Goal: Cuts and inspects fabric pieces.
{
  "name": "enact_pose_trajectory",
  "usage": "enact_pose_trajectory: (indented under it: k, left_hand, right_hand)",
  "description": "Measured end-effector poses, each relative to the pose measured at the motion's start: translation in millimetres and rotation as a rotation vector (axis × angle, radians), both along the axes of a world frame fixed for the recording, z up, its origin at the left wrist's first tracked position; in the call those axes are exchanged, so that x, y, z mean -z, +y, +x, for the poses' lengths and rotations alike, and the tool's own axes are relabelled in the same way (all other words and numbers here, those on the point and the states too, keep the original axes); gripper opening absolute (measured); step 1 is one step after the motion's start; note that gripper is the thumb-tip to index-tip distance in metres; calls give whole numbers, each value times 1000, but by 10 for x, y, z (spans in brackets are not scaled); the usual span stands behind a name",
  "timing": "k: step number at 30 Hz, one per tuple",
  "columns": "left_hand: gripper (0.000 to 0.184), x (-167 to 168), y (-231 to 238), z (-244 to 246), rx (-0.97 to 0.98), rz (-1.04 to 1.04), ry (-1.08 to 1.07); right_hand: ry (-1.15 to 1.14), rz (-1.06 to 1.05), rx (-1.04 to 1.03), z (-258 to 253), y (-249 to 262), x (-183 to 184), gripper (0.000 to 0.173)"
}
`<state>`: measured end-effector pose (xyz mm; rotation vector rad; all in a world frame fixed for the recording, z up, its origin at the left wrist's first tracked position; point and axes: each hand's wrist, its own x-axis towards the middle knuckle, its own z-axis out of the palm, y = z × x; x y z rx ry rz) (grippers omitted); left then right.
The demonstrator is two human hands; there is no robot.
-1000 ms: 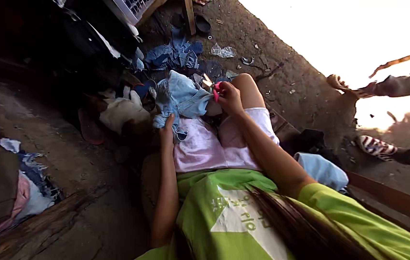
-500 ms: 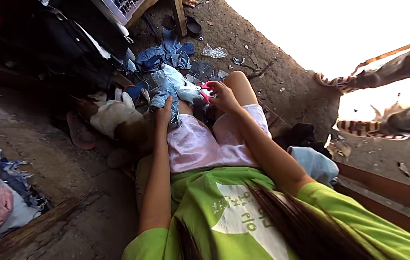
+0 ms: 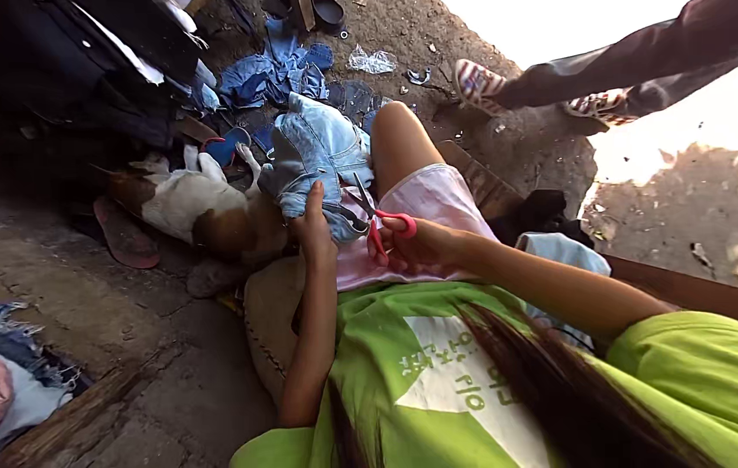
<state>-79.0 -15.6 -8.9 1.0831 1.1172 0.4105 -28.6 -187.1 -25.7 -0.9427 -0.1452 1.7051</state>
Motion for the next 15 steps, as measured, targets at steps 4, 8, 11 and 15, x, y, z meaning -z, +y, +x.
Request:
enact_pose_trajectory:
  k: [4,8,11,15]
  left_hand:
    - [30,-11,-63,22,12,-44,-21]
    - [23,-17,-84,12,-15,-93,-64]
    - [24,-7,-136,-22,-21,-164,-83]
    - [26,-59,-238,-103,-10,-202,-98]
  right_hand:
    - [70,-3,139,-64,84,72,67]
    - [91,23,246,-87,220,157,64]
    - [64,26,311,-89,278,160,57]
    - [126,-27,440,-128,359,122,53]
